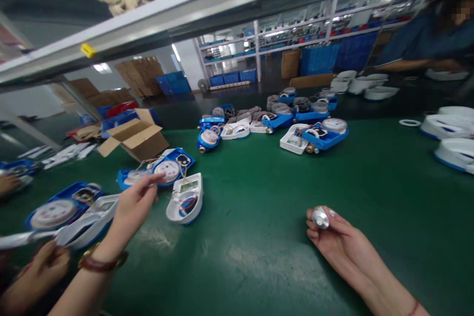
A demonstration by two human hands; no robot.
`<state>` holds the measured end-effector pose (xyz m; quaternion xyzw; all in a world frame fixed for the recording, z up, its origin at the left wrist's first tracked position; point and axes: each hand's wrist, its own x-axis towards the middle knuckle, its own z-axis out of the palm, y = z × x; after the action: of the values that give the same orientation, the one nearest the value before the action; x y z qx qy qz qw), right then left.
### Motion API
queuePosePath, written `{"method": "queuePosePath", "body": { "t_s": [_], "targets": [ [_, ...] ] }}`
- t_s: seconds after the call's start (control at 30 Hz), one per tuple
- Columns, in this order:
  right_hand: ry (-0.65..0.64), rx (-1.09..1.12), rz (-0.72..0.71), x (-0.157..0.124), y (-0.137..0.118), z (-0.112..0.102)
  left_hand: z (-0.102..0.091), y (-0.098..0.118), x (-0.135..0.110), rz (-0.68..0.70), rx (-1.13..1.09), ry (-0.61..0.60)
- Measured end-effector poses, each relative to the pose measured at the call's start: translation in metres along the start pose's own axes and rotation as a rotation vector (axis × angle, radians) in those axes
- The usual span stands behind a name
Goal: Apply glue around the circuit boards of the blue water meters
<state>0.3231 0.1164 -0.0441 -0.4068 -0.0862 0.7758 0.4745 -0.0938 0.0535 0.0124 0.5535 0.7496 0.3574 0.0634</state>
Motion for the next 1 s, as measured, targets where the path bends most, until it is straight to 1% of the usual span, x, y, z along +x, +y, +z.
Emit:
{"method": "queuePosePath", "body": {
  "t_s": [0.03,0.07,0.13,0.17,0.23,0.3,0.33,0.4,0.47,0.57,0.63,0.67,0.73,0.8,0.83,0.9,0.93,1.0],
  "targets": [
    [-0.053,0.048,-0.012,-0.001,-0.003,-0.001,0.004,0.010,0.002,0.040,0.001,0.012],
    [-0.084,0.085,-0.035,-0.002,-0.006,-0.001,0.012,0.022,0.005,0.093,-0.007,-0.001],
    [-0.109,0.138,-0.092,-0.005,-0.015,0.000,0.037,0.053,0.013,0.227,-0.040,-0.102],
    [-0.112,0.160,-0.124,-0.007,-0.020,-0.001,0.054,0.071,0.018,0.305,-0.058,-0.179],
    [-0.126,0.205,-0.180,-0.011,-0.030,-0.002,0.096,0.110,0.029,0.456,-0.080,-0.334],
    [-0.137,0.244,-0.227,-0.014,-0.040,-0.006,0.144,0.150,0.043,0.573,-0.072,-0.439],
    [-0.141,0.261,-0.247,-0.016,-0.044,-0.008,0.167,0.169,0.051,0.611,-0.056,-0.458],
    [-0.143,0.286,-0.283,-0.018,-0.053,-0.012,0.212,0.207,0.068,0.644,-0.006,-0.429],
    [-0.130,0.321,-0.314,-0.019,-0.060,-0.015,0.250,0.243,0.083,0.674,0.045,-0.373],
    [-0.115,0.373,-0.356,-0.020,-0.066,-0.018,0.296,0.294,0.097,0.733,0.136,-0.320],
    [-0.140,0.373,-0.376,-0.018,-0.067,-0.021,0.319,0.320,0.100,0.728,0.217,-0.306],
    [-0.163,0.362,-0.383,-0.017,-0.067,-0.023,0.328,0.329,0.101,0.713,0.260,-0.301],
    [-0.208,0.338,-0.384,-0.015,-0.067,-0.027,0.339,0.340,0.103,0.682,0.336,-0.291],
    [-0.226,0.328,-0.373,-0.013,-0.066,-0.031,0.342,0.341,0.103,0.677,0.393,-0.285],
    [-0.221,0.331,-0.367,-0.012,-0.066,-0.032,0.339,0.338,0.102,0.688,0.414,-0.287],
    [-0.207,0.340,-0.358,-0.010,-0.066,-0.034,0.327,0.327,0.097,0.738,0.440,-0.304],
    [-0.205,0.339,-0.357,-0.010,-0.067,-0.034,0.318,0.319,0.093,0.776,0.446,-0.320],
    [-0.207,0.327,-0.368,-0.010,-0.068,-0.034,0.293,0.297,0.081,0.873,0.441,-0.361]
  ]
}}
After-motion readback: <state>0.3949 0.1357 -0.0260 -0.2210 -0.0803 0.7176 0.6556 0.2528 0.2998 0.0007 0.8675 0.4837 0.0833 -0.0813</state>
